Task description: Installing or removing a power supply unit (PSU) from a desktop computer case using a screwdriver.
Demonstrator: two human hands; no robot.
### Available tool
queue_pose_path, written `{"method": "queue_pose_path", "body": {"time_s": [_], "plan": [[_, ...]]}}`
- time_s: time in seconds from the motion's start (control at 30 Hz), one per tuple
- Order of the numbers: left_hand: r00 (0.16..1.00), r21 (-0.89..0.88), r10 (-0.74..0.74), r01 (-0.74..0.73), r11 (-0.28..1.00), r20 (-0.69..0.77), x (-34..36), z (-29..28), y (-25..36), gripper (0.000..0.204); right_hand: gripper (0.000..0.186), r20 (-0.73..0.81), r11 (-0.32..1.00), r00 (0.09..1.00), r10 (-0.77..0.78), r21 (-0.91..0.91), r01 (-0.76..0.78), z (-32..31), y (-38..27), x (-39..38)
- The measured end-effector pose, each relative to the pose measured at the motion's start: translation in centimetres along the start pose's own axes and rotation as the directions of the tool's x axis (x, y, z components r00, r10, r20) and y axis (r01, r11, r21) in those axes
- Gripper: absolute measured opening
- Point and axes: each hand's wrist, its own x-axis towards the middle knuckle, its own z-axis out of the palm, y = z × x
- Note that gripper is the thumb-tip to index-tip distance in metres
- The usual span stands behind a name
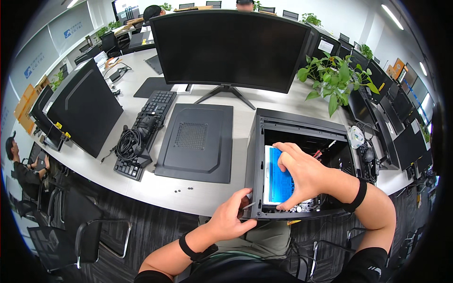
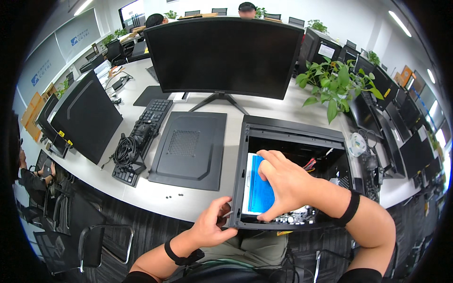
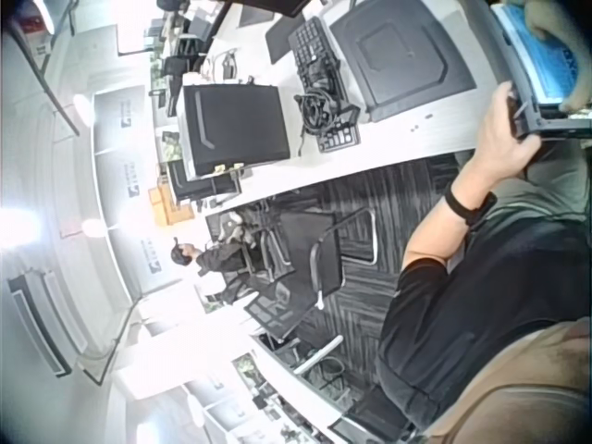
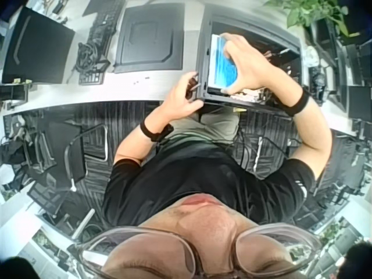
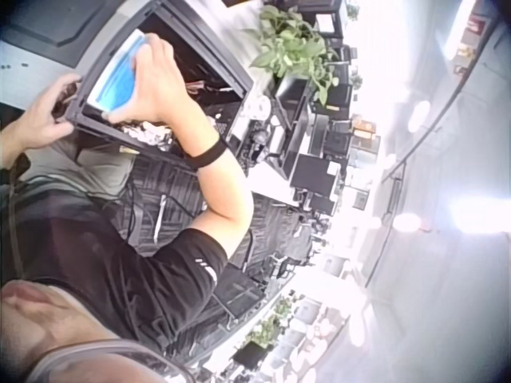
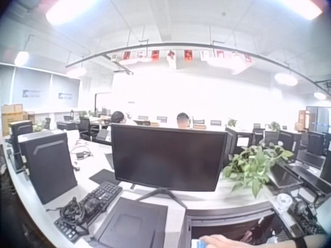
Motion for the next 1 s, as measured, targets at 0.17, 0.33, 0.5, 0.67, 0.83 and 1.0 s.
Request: {"method": "queue_pose_path", "body": {"time_s": [0.17, 0.33, 0.5, 0.67, 0.83, 1.0], "plan": [[1.0, 0.012, 0.023, -0.023, 1.0, -0.006, -0.07, -0.12, 0.05, 0.079, 0.077, 0.011, 1.0, 1.0, -0.012, -0.017, 0.012, 0.09, -0.08, 0.17], [1.0, -0.033, -0.016, 0.016, 0.999, -0.025, -0.02, 0.11, 0.03, 0.078, 0.078, 0.067, 0.998, 0.998, 0.018, -0.068, -0.013, -0.14, -0.41, 0.16], [0.998, -0.042, -0.06, 0.06, 0.997, 0.013, -0.02, -0.07, 0.02, 0.078, 0.079, 0.084, 0.996, 0.996, 0.012, -0.089, -0.004, -0.51, -0.73, 0.09], [1.0, -0.027, -0.015, 0.015, 1.0, -0.001, -0.01, -0.1, -0.1, 0.079, 0.08, 0.098, 0.998, 0.995, 0.014, -0.057, -0.009, -0.57, -0.74, 0.28], [0.998, 0.048, 0.064, -0.064, 0.997, 0.01, 0.0, -0.2, -0.04, 0.082, 0.09, 0.169, 0.985, 0.983, 0.077, -0.164, -0.049, -0.47, -0.91, 0.28], [0.999, -0.058, -0.046, 0.047, 0.997, 0.019, 0.1, -0.23, 0.43, 0.09, 0.105, 0.18, 0.994, 0.981, 0.078, -0.092, -0.062, -0.68, -0.3, 0.19]]}}
